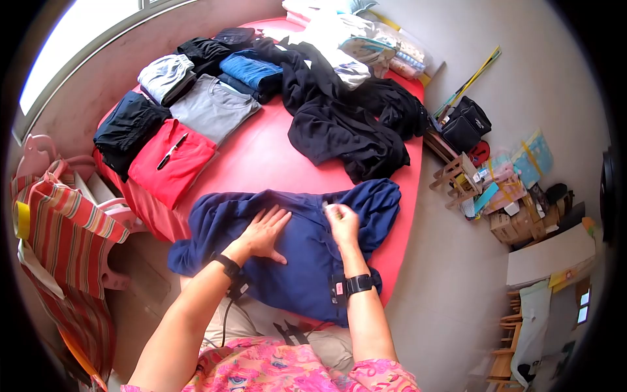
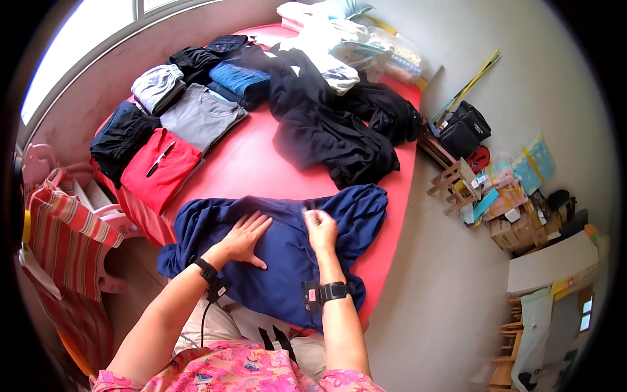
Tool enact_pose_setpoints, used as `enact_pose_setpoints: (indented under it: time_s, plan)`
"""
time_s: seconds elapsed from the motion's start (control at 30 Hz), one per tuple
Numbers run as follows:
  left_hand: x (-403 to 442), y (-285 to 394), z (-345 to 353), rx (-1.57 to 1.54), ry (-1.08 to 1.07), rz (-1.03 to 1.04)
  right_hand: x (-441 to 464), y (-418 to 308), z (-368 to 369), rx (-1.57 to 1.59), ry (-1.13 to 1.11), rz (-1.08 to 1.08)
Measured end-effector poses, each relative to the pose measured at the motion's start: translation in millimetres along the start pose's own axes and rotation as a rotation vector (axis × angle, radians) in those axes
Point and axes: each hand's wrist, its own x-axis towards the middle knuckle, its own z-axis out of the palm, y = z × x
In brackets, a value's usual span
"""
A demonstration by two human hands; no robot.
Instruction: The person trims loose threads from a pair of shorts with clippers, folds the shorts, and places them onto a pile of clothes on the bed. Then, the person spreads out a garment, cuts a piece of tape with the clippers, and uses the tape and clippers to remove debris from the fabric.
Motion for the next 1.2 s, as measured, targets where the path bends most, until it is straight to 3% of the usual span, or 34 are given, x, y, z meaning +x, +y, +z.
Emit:
enact_pose_setpoints:
  time_s: [0.1,0.13,0.17,0.23,0.27,0.37,0.43,0.5,0.53,0.57,0.63,0.7,0.73,0.83,0.9,0.97,1.0,1.1,1.17,1.2]
  plan:
    - [0.9,1.4,1.0,0.009,-0.006,-0.008,2.7,-27.5,-16.8,-0.306,0.452,-0.238]
    - [0.7,1.5,1.0,0.015,-0.009,-0.011,-0.6,-31.9,-14.3,-0.309,0.45,-0.249]
    - [0.9,1.0,0.9,0.022,-0.011,-0.014,-3.6,-26.2,-10.2,-0.363,0.375,-0.331]
    - [-1.1,1.7,2.1,0.031,-0.018,-0.007,-12.0,21.0,2.9,-0.729,-0.029,-0.214]
    - [-1.3,2.5,0.9,0.024,-0.035,-0.018,-9.6,28.5,1.4,-0.725,-0.02,-0.211]
    - [-0.9,0.1,1.1,0.017,-0.05,-0.02,16.9,42.8,-15.2,-0.268,-0.237,0.026]
    - [2.2,-2.6,3.5,-0.011,-0.041,-0.023,25.6,36.4,-32.7,-0.014,0.084,0.205]
    - [3.8,-1.0,1.8,-0.01,-0.04,-0.026,25.1,21.6,-41.7,-0.037,0.511,0.003]
    - [2.5,-0.5,1.4,-0.005,-0.044,-0.032,17.2,6.1,-41.0,-0.06,0.577,-0.102]
    - [1.6,-0.4,1.9,-0.005,-0.052,-0.029,8.1,-6.8,-37.6,-0.114,0.517,-0.115]
    - [2.7,-1.2,1.4,-0.005,-0.047,-0.03,-10.4,-17.1,-22.4,-0.235,0.331,-0.499]
    - [1.7,-1.9,4.9,-0.003,-0.051,-0.026,-27.4,34.1,-3.0,-0.687,0.055,-0.472]
    - [0.5,-1.0,5.7,-0.005,-0.056,-0.044,-24.0,45.2,-2.0,-0.686,0.059,-0.471]
    - [2.6,-2.7,3.2,-0.003,-0.045,-0.043,0.8,46.4,-12.6,-0.219,-0.167,-0.04]
    - [4.7,-2.9,1.6,-0.003,-0.034,-0.02,14.2,38.3,-27.2,-0.008,0.12,0.029]
    - [3.6,-0.8,1.0,-0.01,-0.046,-0.04,8.1,-7.5,-43.2,-0.081,0.456,-0.008]
    - [3.3,-0.4,1.6,-0.014,-0.052,-0.04,5.0,-8.6,-44.4,-0.121,0.532,-0.18]
    - [4.4,-1.8,0.9,0.011,-0.045,-0.033,-22.6,-16.8,-31.6,-0.433,0.269,-0.451]
    - [4.1,-2.1,1.2,0.012,-0.058,-0.038,-41.1,31.5,-8.9,-0.597,-0.036,-0.231]
    - [3.1,-1.5,2.5,0.013,-0.058,-0.038,-38.4,43.9,-7.7,-0.546,-0.037,-0.239]
